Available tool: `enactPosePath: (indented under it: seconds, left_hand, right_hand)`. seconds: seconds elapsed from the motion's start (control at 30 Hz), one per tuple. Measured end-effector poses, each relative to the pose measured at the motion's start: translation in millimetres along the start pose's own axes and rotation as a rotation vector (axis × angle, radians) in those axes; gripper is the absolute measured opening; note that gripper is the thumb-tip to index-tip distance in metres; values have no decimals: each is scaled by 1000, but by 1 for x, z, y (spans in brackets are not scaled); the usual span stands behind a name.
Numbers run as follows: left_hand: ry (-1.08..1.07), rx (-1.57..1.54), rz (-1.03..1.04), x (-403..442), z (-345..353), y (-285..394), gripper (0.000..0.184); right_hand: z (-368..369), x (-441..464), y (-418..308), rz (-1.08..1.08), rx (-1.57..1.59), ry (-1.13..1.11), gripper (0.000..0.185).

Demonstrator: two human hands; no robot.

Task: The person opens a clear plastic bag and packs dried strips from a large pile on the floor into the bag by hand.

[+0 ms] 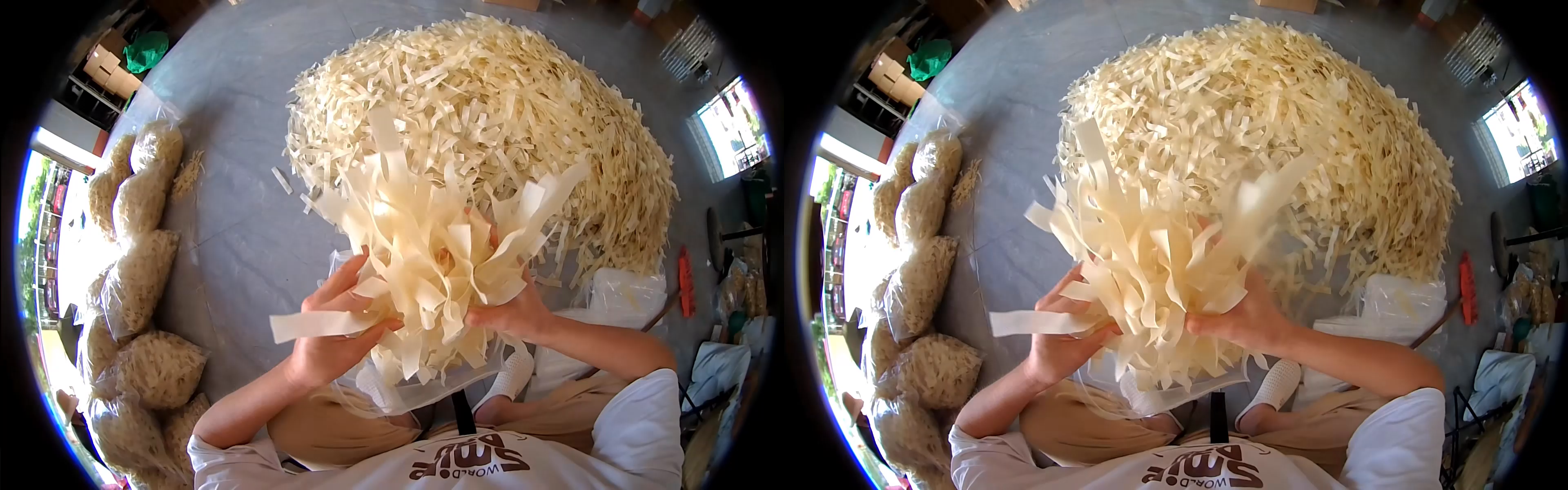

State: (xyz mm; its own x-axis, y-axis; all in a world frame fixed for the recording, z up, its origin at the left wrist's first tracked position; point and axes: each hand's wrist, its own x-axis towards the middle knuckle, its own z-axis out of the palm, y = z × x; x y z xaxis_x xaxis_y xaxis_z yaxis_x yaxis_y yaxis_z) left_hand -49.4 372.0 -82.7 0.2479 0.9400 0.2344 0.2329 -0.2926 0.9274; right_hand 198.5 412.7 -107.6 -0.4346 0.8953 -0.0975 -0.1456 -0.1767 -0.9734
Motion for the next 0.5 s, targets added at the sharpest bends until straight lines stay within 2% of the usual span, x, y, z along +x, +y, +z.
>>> enactPosePath:
  seconds: [0.07,0.1,0.17,0.2,0.23,0.3,0.33,0.37,0.43,0.47,0.5]
  left_hand:
    - [-348,511,70,-4,0,-1,66]
    - [-345,516,69,-6,-1,1,66]
    - [-703,558,-189,-12,-4,8,58]
    - [-820,620,-177,-12,-7,9,45]
    - [-820,620,-179,-13,-12,7,45]
    - [-959,627,-187,-13,-23,-1,39]
    - [-849,605,-291,-2,-26,5,37]
    - [-848,605,-286,10,-31,9,37]
    - [-585,505,-659,30,-42,12,35]
    - [-578,509,-658,32,-43,4,35]
    - [-392,628,-509,32,-43,-12,38]
  right_hand:
    - [-8,3,15,-38,-88,-76,92]
    - [-11,3,19,21,-190,-117,93]
    - [-21,4,35,85,-289,-164,94]
    - [-25,6,43,87,-365,-223,94]
    - [-28,7,48,88,-442,-279,93]
    - [-31,8,48,135,-486,-332,90]
    - [-31,10,45,183,-531,-385,88]
    - [-33,10,48,181,-535,-383,88]
    - [-33,10,57,174,-501,-403,86]
    - [-33,11,60,169,-491,-412,85]
    - [-31,11,60,162,-482,-415,85]
